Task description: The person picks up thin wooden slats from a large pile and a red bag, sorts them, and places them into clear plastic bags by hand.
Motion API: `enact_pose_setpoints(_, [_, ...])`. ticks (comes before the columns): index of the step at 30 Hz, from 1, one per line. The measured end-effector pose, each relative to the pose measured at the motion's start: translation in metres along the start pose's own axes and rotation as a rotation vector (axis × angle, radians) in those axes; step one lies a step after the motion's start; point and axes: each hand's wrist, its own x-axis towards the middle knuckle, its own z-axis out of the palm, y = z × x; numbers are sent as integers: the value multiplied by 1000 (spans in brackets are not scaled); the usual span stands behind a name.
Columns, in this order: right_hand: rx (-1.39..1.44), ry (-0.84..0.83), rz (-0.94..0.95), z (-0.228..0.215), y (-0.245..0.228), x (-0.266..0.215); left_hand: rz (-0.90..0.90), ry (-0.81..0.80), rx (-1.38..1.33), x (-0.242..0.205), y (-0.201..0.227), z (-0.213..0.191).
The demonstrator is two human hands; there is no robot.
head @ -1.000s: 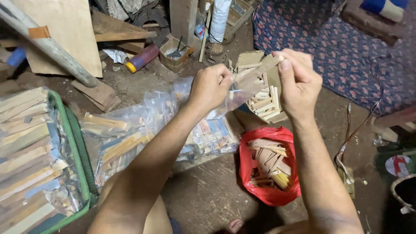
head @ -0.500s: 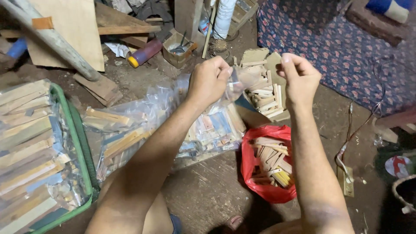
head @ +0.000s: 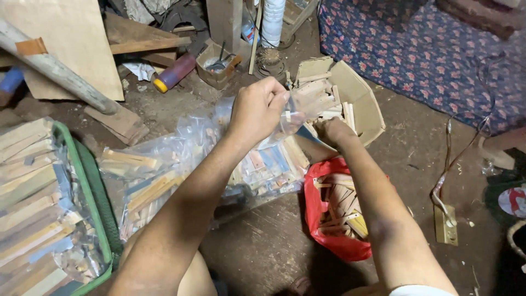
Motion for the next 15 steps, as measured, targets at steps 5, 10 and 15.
enact_pose_setpoints(5, [197, 32, 188, -41, -10, -37, 25, -8, -13, 1, 1, 0])
enact_pose_setpoints(10, [715, 762, 193, -70, 20, -89, 9, -11, -6, -2, -1, 2])
enact_pose_setpoints(15, [1340, 1190, -53, -210, -21, -204, 45, 25, 9, -7, 9, 0])
